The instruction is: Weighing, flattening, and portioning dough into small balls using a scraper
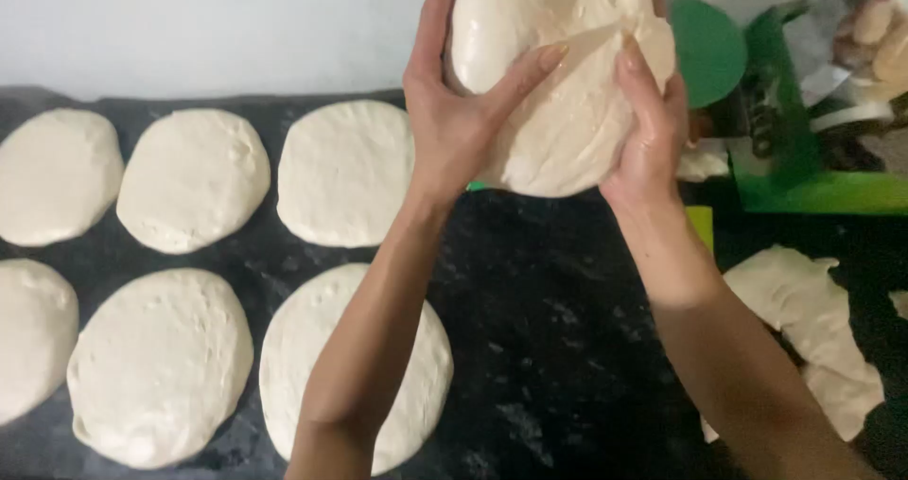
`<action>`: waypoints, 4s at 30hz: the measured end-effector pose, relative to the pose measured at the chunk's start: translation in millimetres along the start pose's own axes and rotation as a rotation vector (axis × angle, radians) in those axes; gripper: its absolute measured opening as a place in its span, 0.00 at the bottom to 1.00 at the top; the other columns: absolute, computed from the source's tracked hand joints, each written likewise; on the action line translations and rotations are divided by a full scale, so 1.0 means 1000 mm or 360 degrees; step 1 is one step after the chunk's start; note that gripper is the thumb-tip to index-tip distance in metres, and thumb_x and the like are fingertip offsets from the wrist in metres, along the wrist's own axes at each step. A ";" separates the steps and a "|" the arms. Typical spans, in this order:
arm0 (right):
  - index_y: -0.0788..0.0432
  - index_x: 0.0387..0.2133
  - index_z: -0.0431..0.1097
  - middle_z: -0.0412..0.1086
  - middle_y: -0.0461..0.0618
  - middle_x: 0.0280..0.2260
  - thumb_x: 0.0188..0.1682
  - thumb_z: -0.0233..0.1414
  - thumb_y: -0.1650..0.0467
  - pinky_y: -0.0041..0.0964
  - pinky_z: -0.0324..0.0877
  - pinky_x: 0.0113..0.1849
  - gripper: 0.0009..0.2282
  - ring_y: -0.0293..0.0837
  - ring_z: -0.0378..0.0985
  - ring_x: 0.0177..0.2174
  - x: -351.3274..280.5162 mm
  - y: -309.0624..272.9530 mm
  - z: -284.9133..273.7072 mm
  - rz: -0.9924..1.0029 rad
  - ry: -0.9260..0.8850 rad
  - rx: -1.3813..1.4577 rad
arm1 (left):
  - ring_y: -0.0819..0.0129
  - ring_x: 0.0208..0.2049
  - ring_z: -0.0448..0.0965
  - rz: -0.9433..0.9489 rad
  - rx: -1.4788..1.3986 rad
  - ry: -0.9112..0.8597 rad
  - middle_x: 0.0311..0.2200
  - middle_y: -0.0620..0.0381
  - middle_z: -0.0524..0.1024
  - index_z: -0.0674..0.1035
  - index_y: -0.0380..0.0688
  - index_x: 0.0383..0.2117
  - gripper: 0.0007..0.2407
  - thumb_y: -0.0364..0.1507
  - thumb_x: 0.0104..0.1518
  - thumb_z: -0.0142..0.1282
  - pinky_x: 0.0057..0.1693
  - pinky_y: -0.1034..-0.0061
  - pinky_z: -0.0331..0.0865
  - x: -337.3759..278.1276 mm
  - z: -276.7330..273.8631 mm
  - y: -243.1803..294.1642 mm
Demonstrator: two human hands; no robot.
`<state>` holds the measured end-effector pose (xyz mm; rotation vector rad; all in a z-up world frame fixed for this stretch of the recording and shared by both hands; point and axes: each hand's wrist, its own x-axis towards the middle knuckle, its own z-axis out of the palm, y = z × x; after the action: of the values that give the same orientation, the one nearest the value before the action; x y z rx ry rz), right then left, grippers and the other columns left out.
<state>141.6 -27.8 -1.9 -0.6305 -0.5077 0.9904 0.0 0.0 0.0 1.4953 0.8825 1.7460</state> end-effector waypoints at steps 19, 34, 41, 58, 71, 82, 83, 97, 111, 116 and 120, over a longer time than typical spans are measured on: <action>0.62 0.63 0.64 0.65 0.66 0.57 0.58 0.53 0.67 0.58 0.63 0.57 0.21 0.64 0.67 0.58 -0.088 0.042 -0.220 -0.0067 -0.0598 -0.2018 | 0.34 0.67 0.60 -0.0961 0.0618 0.0048 0.64 0.33 0.60 0.57 0.47 0.72 0.34 0.41 0.61 0.59 0.68 0.41 0.56 -0.202 -0.045 -0.064; 0.49 0.44 0.64 0.77 0.56 0.46 0.58 0.52 0.58 0.43 0.81 0.47 0.11 0.53 0.85 0.45 0.076 0.021 -0.178 0.0422 0.0051 -0.0682 | 0.42 0.38 0.84 -0.1014 -0.0776 0.0597 0.44 0.27 0.75 0.56 0.56 0.72 0.35 0.17 0.58 0.55 0.51 0.50 0.82 -0.040 0.001 -0.149; 0.58 0.48 0.60 0.69 0.53 0.39 0.57 0.53 0.71 0.50 0.84 0.47 0.11 0.59 0.86 0.40 0.139 0.052 -0.207 0.0363 0.0177 -0.0587 | 0.36 0.36 0.84 -0.1095 -0.0787 0.0545 0.42 0.26 0.74 0.61 0.56 0.70 0.33 0.16 0.56 0.57 0.47 0.50 0.84 -0.012 0.011 -0.179; 0.53 0.47 0.64 0.65 0.46 0.37 0.57 0.51 0.70 0.42 0.83 0.43 0.08 0.46 0.86 0.34 0.166 0.073 -0.230 0.0297 0.0191 -0.0818 | 0.27 0.38 0.83 -0.1091 -0.0801 0.0461 0.45 0.21 0.71 0.61 0.56 0.70 0.32 0.17 0.58 0.55 0.49 0.44 0.83 0.008 0.001 -0.222; 0.51 0.53 0.62 0.69 0.49 0.38 0.58 0.54 0.63 0.47 0.82 0.47 0.14 0.49 0.87 0.39 0.168 0.072 -0.234 0.0360 0.0053 -0.0808 | 0.31 0.42 0.84 -0.1115 -0.0700 0.0356 0.48 0.25 0.75 0.58 0.54 0.70 0.32 0.24 0.60 0.60 0.51 0.41 0.79 -0.001 -0.008 -0.207; 0.56 0.63 0.65 0.69 0.59 0.57 0.54 0.46 0.49 0.57 0.65 0.57 0.31 0.59 0.69 0.57 -0.042 0.081 -0.177 0.0703 -0.0909 -0.2220 | 0.49 0.50 0.82 -0.1307 0.1223 -0.0563 0.44 0.52 0.83 0.85 0.56 0.48 0.28 0.62 0.54 0.52 0.56 0.54 0.75 -0.163 -0.047 -0.169; 0.51 0.60 0.68 0.72 0.56 0.54 0.51 0.42 0.43 0.55 0.67 0.56 0.33 0.58 0.72 0.55 -0.041 0.085 -0.171 0.0706 -0.0880 -0.2539 | 0.50 0.50 0.82 -0.1294 0.1380 -0.0718 0.43 0.54 0.83 0.84 0.61 0.47 0.31 0.66 0.51 0.46 0.57 0.57 0.74 -0.159 -0.048 -0.170; 0.53 0.51 0.75 0.73 0.62 0.51 0.54 0.29 0.40 0.59 0.64 0.55 0.38 0.64 0.68 0.57 -0.045 0.049 -0.183 0.0923 -0.0488 -0.2404 | 0.43 0.57 0.74 -0.1092 0.0796 -0.0085 0.56 0.35 0.72 0.72 0.44 0.63 0.26 0.50 0.68 0.45 0.63 0.56 0.68 -0.168 -0.056 -0.107; 0.57 0.51 0.76 0.75 0.62 0.49 0.37 0.62 0.47 0.46 0.70 0.52 0.34 0.55 0.76 0.53 -0.073 0.027 -0.121 0.1234 -0.0666 -0.1981 | 0.47 0.59 0.74 -0.1909 0.0033 0.0907 0.54 0.33 0.73 0.67 0.32 0.63 0.43 0.56 0.49 0.63 0.62 0.58 0.70 -0.223 0.021 -0.004; 0.65 0.41 0.79 0.77 0.58 0.34 0.39 0.68 0.56 0.42 0.73 0.36 0.25 0.48 0.79 0.36 -0.086 0.012 -0.136 0.1059 -0.0247 -0.1742 | 0.55 0.37 0.82 -0.1861 -0.0277 0.0535 0.35 0.43 0.79 0.78 0.35 0.48 0.29 0.45 0.46 0.72 0.41 0.63 0.78 -0.205 -0.018 -0.035; 0.57 0.46 0.77 0.78 0.58 0.40 0.40 0.64 0.46 0.46 0.76 0.40 0.31 0.51 0.82 0.41 -0.079 0.023 -0.176 0.0906 -0.0100 -0.1797 | 0.57 0.33 0.82 -0.1846 -0.0049 0.0148 0.32 0.44 0.79 0.83 0.41 0.48 0.31 0.47 0.39 0.75 0.36 0.68 0.77 -0.169 -0.027 -0.024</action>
<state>205.6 -132.9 -152.3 -1.8285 -0.9789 1.2101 -4.5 -129.3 -113.8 0.5914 1.3715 0.9272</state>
